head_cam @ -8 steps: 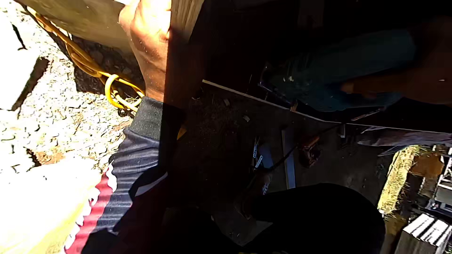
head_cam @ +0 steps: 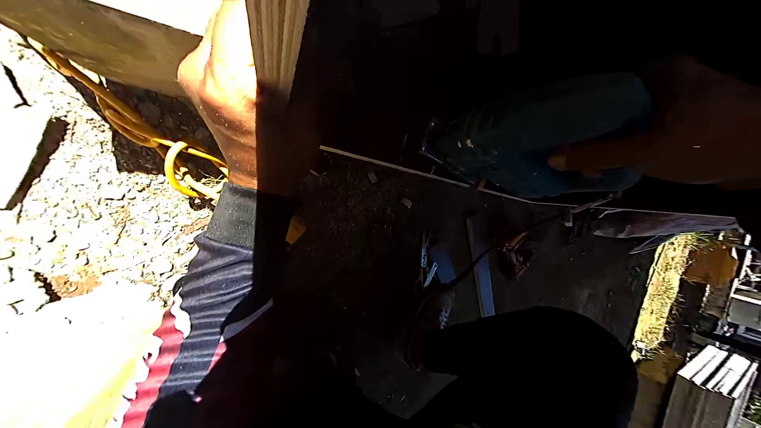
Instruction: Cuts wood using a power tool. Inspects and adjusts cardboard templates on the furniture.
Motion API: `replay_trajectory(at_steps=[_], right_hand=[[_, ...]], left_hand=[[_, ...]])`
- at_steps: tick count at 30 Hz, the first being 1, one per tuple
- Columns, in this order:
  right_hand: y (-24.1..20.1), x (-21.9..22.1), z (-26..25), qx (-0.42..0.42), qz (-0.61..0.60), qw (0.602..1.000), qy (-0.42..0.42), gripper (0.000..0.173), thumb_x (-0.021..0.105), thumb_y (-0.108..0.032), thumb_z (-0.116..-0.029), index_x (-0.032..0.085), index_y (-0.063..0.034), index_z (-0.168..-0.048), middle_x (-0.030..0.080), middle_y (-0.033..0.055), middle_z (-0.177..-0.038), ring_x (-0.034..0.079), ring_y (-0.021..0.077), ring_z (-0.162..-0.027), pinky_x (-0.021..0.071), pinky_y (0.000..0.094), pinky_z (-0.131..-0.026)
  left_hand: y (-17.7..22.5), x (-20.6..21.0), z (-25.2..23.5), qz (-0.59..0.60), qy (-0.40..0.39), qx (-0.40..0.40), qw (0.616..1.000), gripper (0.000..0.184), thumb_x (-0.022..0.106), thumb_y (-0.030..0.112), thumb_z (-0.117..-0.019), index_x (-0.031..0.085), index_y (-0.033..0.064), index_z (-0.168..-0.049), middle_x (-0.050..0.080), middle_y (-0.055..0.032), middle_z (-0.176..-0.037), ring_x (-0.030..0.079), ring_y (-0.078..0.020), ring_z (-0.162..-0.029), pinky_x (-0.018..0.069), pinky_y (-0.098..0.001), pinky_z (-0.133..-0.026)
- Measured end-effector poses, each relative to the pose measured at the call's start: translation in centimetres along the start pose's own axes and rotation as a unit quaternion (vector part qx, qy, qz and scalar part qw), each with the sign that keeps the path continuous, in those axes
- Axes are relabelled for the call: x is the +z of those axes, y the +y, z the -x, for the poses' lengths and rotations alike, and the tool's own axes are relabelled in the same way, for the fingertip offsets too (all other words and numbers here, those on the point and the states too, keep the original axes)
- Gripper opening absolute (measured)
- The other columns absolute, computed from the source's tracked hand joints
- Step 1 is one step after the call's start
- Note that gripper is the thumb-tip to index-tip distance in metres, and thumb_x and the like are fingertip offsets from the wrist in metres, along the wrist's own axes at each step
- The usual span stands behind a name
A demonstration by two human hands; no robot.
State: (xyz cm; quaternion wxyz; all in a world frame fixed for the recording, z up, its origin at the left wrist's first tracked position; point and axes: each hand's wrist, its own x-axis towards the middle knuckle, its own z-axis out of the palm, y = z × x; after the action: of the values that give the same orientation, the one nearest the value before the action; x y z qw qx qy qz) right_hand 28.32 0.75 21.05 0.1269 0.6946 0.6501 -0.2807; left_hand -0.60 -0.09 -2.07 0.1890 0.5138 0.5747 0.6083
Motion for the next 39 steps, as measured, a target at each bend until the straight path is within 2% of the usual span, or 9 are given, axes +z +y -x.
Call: replay_trajectory(at_steps=[4,9,14,20,23,27,31,35,39], right_hand=[[0.4,0.2,0.3,0.003,-0.034,0.999,-0.009,0.007,0.078,-0.015,-0.0838,0.072,-0.0171,-0.088,0.071,0.0009,-0.07,0.067,0.0152,-0.052,0.0558,0.0334,-0.041],[1.6,1.5,1.1,0.021,-0.144,0.989,-0.031,0.009,0.077,-0.018,-0.0864,0.073,-0.0159,-0.095,0.073,0.0041,-0.074,0.068,0.0201,-0.054,0.0595,0.0329,-0.045],[1.7,3.1,2.8,0.032,-0.269,0.96,-0.066,0.017,0.076,-0.023,-0.0914,0.07,-0.0123,-0.103,0.072,0.0105,-0.077,0.068,0.0236,-0.054,0.0615,0.0322,-0.048],[1.8,5.5,4.5,0.037,-0.328,0.942,-0.058,0.018,0.078,-0.024,-0.0854,0.069,-0.0137,-0.098,0.071,0.0104,-0.077,0.069,0.0232,-0.056,0.0626,0.0318,-0.05],[1.8,6.5,5.5,0.047,-0.336,0.94,-0.045,0.023,0.08,-0.03,-0.0833,0.07,-0.0169,-0.1,0.073,0.0071,-0.077,0.07,0.0223,-0.055,0.0625,0.0326,-0.048],[2.6,8.4,6.8,0.0,-0.344,0.938,-0.039,0.036,0.079,-0.041,-0.0825,0.068,-0.0183,-0.107,0.072,-0.0036,-0.08,0.07,0.0127,-0.059,0.0625,0.028,-0.05],[3.9,9.2,7.1,-0.061,-0.415,0.906,-0.064,0.042,0.082,-0.038,-0.085,0.066,-0.0107,-0.113,0.072,-0.0021,-0.087,0.071,0.0123,-0.068,0.064,0.0287,-0.057],[4.5,9.5,6.4,-0.101,-0.495,0.855,-0.119,0.045,0.083,-0.034,-0.084,0.063,-0.0068,-0.114,0.069,0.0011,-0.088,0.069,0.0134,-0.068,0.0634,0.0299,-0.056],[6.1,11.4,7.2,-0.149,-0.447,0.873,-0.125,0.057,0.084,-0.038,-0.0819,0.062,0.0001,-0.118,0.071,-0.0009,-0.093,0.069,0.005,-0.081,0.0625,0.0229,-0.071]], left_hand=[[-1.5,0.1,1.1,-0.031,-0.003,-0.04,0.999,0.041,0.07,0.039,-0.0982,0.069,0.0019,-0.114,0.074,-0.0042,-0.104,0.07,-0.0032,-0.1,0.057,-0.0252,-0.093],[-2.1,0.0,1.1,-0.046,0.009,-0.05,0.998,0.039,0.071,0.039,-0.0977,0.07,0.0014,-0.107,0.073,-0.0044,-0.097,0.069,-0.0027,-0.097,0.0556,-0.022,-0.088],[-1.5,-0.3,1.2,-0.085,-0.001,-0.039,0.996,0.043,0.069,0.044,-0.0981,0.068,0.0026,-0.112,0.074,-0.0058,-0.104,0.07,-0.0059,-0.103,0.0559,-0.0288,-0.096],[-1.0,-0.8,1.5,-0.072,0.013,-0.044,0.996,0.045,0.073,0.04,-0.0966,0.065,0.0002,-0.116,0.074,-0.0057,-0.108,0.07,-0.0071,-0.108,0.0562,-0.0308,-0.1],[0.7,-1.3,1.7,-0.068,0.004,-0.087,0.994,0.047,0.072,0.038,-0.0972,0.062,-0.0003,-0.122,0.072,-0.002,-0.113,0.067,-0.0019,-0.111,0.0541,-0.0261,-0.102],[1.4,-1.3,1.5,-0.043,0.028,-0.088,0.995,0.043,0.076,0.032,-0.0949,0.061,0.0001,-0.119,0.074,-0.0005,-0.111,0.07,-0.0047,-0.109,0.0572,-0.029,-0.101],[2.2,-1.7,1.6,-0.056,0.021,-0.096,0.994,0.046,0.077,0.029,-0.0942,0.058,-0.0017,-0.123,0.073,-0.0031,-0.114,0.069,-0.0083,-0.112,0.0559,-0.0323,-0.104],[4.6,-0.9,1.4,-0.048,0.026,-0.168,0.984,0.031,0.075,0.019,-0.0944,0.058,0.0057,-0.117,0.072,0.0082,-0.104,0.069,-0.0011,-0.103,0.0574,-0.0268,-0.098],[5.3,-1.3,1.1,-0.095,0.002,-0.217,0.971,0.03,0.075,0.021,-0.0935,0.061,0.007,-0.116,0.072,0.0073,-0.103,0.069,-0.0007,-0.102,0.0568,-0.0264,-0.098]])
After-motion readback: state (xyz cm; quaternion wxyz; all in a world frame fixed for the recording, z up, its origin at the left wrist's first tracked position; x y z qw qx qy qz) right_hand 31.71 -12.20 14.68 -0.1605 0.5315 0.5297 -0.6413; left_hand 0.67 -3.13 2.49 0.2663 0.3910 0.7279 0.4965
